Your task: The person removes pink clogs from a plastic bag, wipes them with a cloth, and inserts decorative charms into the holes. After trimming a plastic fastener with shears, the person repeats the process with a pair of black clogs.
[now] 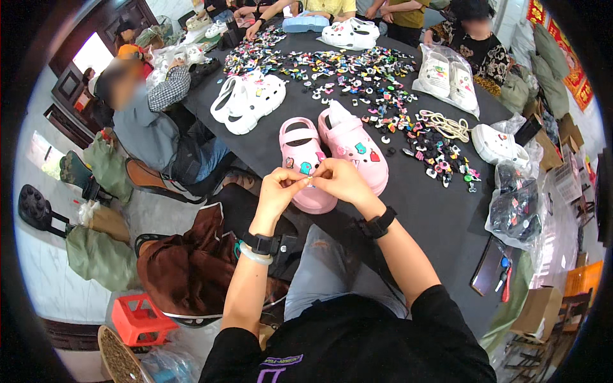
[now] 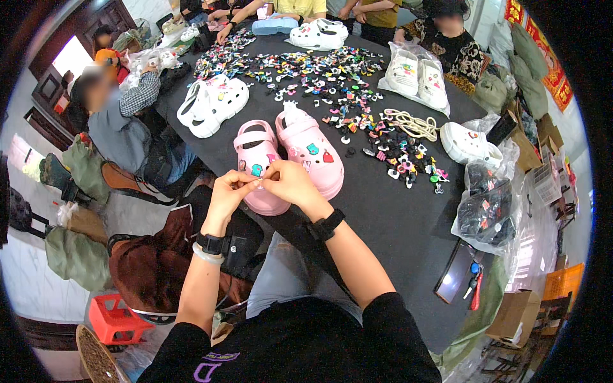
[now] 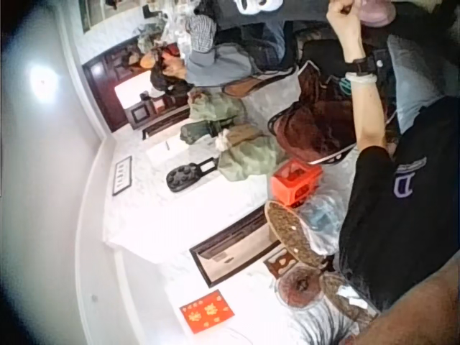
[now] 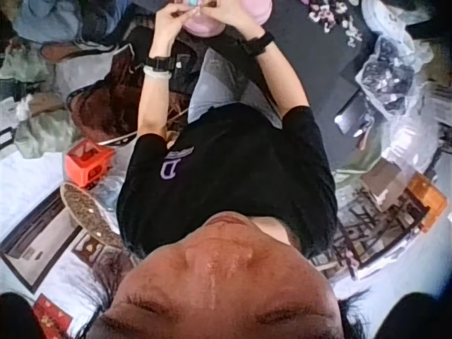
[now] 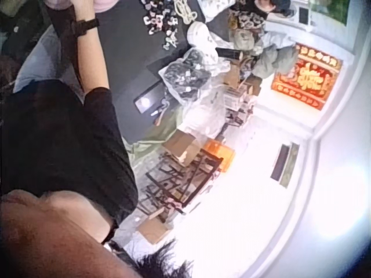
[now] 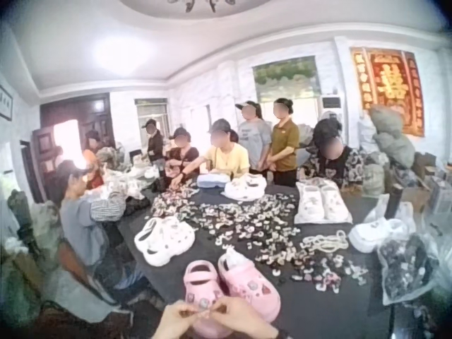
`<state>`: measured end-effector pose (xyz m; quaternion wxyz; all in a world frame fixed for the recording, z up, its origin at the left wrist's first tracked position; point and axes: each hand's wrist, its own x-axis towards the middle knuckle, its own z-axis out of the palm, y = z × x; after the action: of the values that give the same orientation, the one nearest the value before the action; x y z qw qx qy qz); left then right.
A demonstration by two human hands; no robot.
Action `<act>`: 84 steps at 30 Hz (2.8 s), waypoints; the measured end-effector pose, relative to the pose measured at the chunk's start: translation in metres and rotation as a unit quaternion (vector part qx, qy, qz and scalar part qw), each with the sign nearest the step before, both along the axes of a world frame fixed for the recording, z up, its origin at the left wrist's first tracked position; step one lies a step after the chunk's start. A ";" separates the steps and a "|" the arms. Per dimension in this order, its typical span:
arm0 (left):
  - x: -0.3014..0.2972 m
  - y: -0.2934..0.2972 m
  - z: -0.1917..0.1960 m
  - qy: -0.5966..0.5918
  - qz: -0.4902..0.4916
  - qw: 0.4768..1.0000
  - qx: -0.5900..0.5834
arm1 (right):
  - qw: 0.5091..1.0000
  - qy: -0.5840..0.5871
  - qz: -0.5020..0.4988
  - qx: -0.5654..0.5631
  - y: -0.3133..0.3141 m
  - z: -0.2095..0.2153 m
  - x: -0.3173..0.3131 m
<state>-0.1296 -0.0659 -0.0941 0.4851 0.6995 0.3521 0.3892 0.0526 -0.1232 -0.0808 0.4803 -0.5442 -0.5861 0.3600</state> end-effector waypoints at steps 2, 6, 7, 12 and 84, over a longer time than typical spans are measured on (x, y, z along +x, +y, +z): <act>0.000 -0.001 0.006 0.009 -0.006 1.000 0.011 | 1.000 -0.019 -0.011 -0.018 -0.001 0.001 0.001; -0.001 0.003 0.021 0.105 -0.016 0.994 0.040 | 0.999 -0.032 -0.020 -0.010 -0.001 0.001 0.000; -0.001 0.005 0.021 0.131 -0.018 0.990 0.052 | 0.999 -0.025 -0.031 -0.003 -0.002 0.000 -0.003; 0.001 0.012 0.017 0.196 0.031 0.966 0.165 | 0.998 0.001 -0.051 0.030 -0.017 -0.002 -0.010; 0.061 0.024 0.082 0.488 -0.380 0.786 -0.015 | 0.992 -0.039 -0.112 0.046 -0.083 -0.005 -0.015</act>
<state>-0.0684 -0.0422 -0.0117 0.3681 0.8658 0.2534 -0.2252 0.0379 -0.2062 -0.0861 0.5186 -0.5976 -0.5557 0.2552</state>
